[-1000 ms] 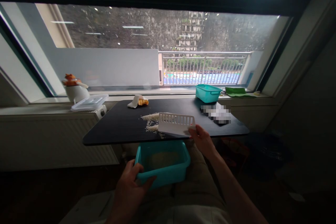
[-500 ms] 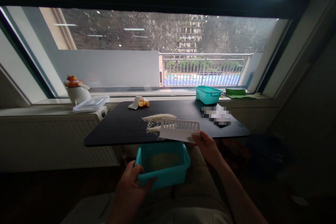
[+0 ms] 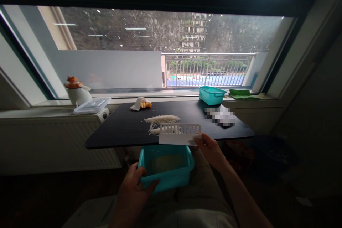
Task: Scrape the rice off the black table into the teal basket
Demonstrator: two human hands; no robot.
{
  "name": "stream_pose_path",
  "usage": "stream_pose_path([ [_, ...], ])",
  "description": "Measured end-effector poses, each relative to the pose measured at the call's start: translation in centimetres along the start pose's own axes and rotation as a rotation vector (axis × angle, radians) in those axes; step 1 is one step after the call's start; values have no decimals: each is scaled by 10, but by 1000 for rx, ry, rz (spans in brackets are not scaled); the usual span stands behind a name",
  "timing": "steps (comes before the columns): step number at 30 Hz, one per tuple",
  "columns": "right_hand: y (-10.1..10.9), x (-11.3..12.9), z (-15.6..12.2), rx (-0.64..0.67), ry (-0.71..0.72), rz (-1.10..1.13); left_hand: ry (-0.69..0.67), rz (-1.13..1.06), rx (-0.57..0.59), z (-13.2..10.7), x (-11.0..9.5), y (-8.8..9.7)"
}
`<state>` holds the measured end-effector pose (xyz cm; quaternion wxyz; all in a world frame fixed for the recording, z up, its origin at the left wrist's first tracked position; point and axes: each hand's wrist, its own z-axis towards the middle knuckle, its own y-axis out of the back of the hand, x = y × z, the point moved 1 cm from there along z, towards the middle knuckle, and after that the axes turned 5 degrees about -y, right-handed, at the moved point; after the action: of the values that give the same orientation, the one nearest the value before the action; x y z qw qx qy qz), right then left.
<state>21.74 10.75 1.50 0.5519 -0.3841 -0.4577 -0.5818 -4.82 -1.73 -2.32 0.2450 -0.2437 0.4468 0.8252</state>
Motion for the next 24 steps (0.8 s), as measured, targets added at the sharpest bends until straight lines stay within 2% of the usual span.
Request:
stream_pose_path([
  [5,30,-5,2,-188,6,-40,-1,17,11,-2,0,-2],
  [9,44,-9,1,-250,12,-70,5,9,30,-3,-2,-4],
  [24,42,-11,-2,-211,13,-117,34,-16,76,-5,-4,-7],
])
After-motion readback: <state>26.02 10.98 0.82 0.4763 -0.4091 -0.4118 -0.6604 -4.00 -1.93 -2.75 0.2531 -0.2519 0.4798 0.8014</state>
